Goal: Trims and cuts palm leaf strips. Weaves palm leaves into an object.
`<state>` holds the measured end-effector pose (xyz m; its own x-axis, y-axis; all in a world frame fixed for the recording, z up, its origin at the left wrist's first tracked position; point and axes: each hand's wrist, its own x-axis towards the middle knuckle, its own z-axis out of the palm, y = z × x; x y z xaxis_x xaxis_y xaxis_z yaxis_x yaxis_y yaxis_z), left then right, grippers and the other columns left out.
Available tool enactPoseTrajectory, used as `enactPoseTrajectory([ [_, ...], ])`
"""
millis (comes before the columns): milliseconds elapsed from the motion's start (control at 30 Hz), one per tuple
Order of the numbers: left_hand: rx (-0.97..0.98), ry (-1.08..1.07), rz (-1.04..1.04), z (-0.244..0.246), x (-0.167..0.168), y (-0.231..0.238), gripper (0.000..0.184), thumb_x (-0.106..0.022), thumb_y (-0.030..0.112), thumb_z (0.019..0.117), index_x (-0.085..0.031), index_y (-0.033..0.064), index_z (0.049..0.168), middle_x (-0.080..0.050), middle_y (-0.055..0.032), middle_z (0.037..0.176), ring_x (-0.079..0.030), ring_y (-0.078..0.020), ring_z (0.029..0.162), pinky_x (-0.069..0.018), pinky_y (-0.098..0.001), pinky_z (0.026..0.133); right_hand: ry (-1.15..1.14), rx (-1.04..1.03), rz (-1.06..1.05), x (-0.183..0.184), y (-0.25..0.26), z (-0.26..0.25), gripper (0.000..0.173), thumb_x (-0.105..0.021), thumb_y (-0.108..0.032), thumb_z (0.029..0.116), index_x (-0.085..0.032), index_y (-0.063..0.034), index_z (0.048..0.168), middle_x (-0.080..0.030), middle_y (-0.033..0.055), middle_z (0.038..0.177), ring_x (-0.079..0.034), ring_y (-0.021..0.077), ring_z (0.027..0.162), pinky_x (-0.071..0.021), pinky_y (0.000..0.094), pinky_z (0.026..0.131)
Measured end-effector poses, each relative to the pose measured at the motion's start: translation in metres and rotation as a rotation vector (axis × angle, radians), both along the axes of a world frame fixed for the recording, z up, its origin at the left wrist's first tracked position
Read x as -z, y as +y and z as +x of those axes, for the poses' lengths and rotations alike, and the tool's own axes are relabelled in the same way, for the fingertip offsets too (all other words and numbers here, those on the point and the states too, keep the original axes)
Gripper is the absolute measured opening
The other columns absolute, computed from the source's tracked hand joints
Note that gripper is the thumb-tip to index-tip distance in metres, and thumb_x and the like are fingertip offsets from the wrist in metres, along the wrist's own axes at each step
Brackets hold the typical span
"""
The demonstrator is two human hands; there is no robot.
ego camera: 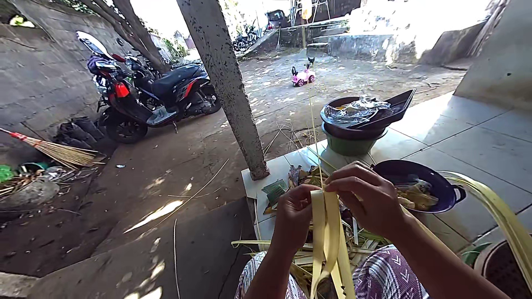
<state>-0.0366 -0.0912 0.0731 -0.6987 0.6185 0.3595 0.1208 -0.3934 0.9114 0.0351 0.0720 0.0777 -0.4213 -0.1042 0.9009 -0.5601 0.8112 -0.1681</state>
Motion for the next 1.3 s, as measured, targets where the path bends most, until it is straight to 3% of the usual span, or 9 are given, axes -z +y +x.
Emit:
enactPoseTrajectory([
  [200, -0.002, -0.109, -0.011, 0.006, -0.01, 0.0, 0.017, -0.058, -0.01, 0.0903, -0.067, 0.0044, 0.093, -0.071, 0.0043, 0.078, -0.068, -0.0012, 0.069, -0.0592, -0.0191, 0.065, 0.098, -0.046, 0.014, 0.015, 0.003, -0.002, 0.018, -0.05, -0.015, 0.1078, -0.067, -0.013, 0.105, -0.071, -0.0001, 0.107, -0.063, 0.0094, 0.109, -0.0487, 0.0224, 0.096],
  [433, -0.423, 0.38, -0.129, 0.002, 0.003, 0.002, 0.016, -0.063, 0.002, 0.0883, -0.069, -0.0054, 0.101, -0.069, -0.0036, 0.085, -0.067, 0.0005, 0.076, -0.0568, -0.0156, 0.068, -0.356, -0.182, -0.563, 0.012, -0.015, 0.027, 0.046, -0.052, -0.053, 0.1025, -0.054, -0.0134, 0.126, -0.062, -0.0041, 0.123, -0.065, 0.0038, 0.104, -0.0581, 0.0253, 0.089],
  [533, -0.544, 0.528, -0.152, 0.0, 0.005, 0.001, 0.016, -0.064, 0.006, 0.0883, -0.07, -0.0053, 0.098, -0.069, -0.0054, 0.086, -0.065, 0.0023, 0.074, -0.0545, -0.0129, 0.065, -0.564, -0.262, -0.718, 0.011, -0.033, 0.038, 0.058, -0.074, -0.026, 0.0905, -0.037, -0.0067, 0.131, -0.061, 0.0014, 0.125, -0.07, 0.0053, 0.088, -0.0628, 0.0248, 0.076],
  [633, -0.548, 0.527, -0.151, -0.004, 0.005, -0.002, 0.015, -0.064, 0.004, 0.0885, -0.07, -0.0052, 0.099, -0.07, -0.0067, 0.088, -0.067, 0.0009, 0.076, -0.0557, -0.0136, 0.067, -0.577, -0.018, -0.559, 0.005, -0.032, 0.045, 0.054, -0.073, -0.019, 0.0885, -0.042, -0.0047, 0.13, -0.061, 0.0022, 0.121, -0.066, 0.0009, 0.078, -0.0592, 0.0201, 0.068],
  [733, -0.508, 0.505, -0.169, -0.008, 0.006, -0.008, 0.015, -0.064, 0.004, 0.0904, -0.069, -0.005, 0.101, -0.07, -0.0071, 0.091, -0.068, -0.0008, 0.078, -0.0576, -0.0158, 0.07, -0.441, 0.189, -0.292, -0.005, -0.016, 0.048, 0.046, -0.069, -0.038, 0.0931, -0.059, -0.0055, 0.123, -0.064, 0.0084, 0.111, -0.063, 0.0057, 0.081, -0.0556, 0.0222, 0.068],
  [833, -0.512, 0.535, -0.172, -0.012, 0.006, -0.012, 0.015, -0.064, 0.004, 0.0908, -0.069, -0.0047, 0.102, -0.07, -0.0074, 0.093, -0.068, -0.0008, 0.079, -0.0577, -0.0163, 0.071, -0.637, 0.085, -0.272, -0.025, -0.001, 0.055, 0.052, -0.052, -0.059, 0.099, -0.06, -0.0163, 0.127, -0.062, -0.0044, 0.11, -0.06, -0.0012, 0.09, -0.0533, 0.0185, 0.076],
  [967, -0.559, 0.669, -0.162, -0.016, 0.006, -0.013, 0.015, -0.063, 0.003, 0.0889, -0.07, -0.0039, 0.1, -0.07, -0.0081, 0.091, -0.067, -0.0014, 0.081, -0.0564, -0.0158, 0.074, -0.565, 0.262, -0.149, -0.034, 0.002, 0.055, 0.026, -0.056, -0.027, 0.0996, -0.064, -0.0093, 0.116, -0.063, 0.0032, 0.099, -0.061, 0.0105, 0.082, -0.0532, 0.0299, 0.071],
  [1167, -0.546, 0.722, -0.093, -0.021, 0.005, -0.013, 0.013, -0.064, 0.0, 0.0879, -0.069, -0.0049, 0.099, -0.07, -0.0082, 0.092, -0.069, -0.0014, 0.085, -0.057, -0.0154, 0.078, -0.303, 0.296, -0.049, -0.037, 0.007, 0.052, 0.024, -0.059, -0.034, 0.1007, -0.065, -0.0122, 0.107, -0.061, -0.0001, 0.103, -0.062, 0.0011, 0.088, -0.0544, 0.0162, 0.075],
  [1300, -0.458, 0.574, 0.004, -0.017, 0.006, -0.009, 0.013, -0.064, -0.002, 0.0886, -0.065, -0.0035, 0.101, -0.071, -0.0025, 0.093, -0.071, -0.0018, 0.083, -0.0616, -0.0209, 0.076, 0.006, 0.477, 0.086, -0.028, 0.0, 0.037, 0.022, -0.055, -0.016, 0.103, -0.07, -0.0004, 0.097, -0.066, 0.0139, 0.085, -0.064, 0.0204, 0.07, -0.052, 0.0294, 0.061],
])
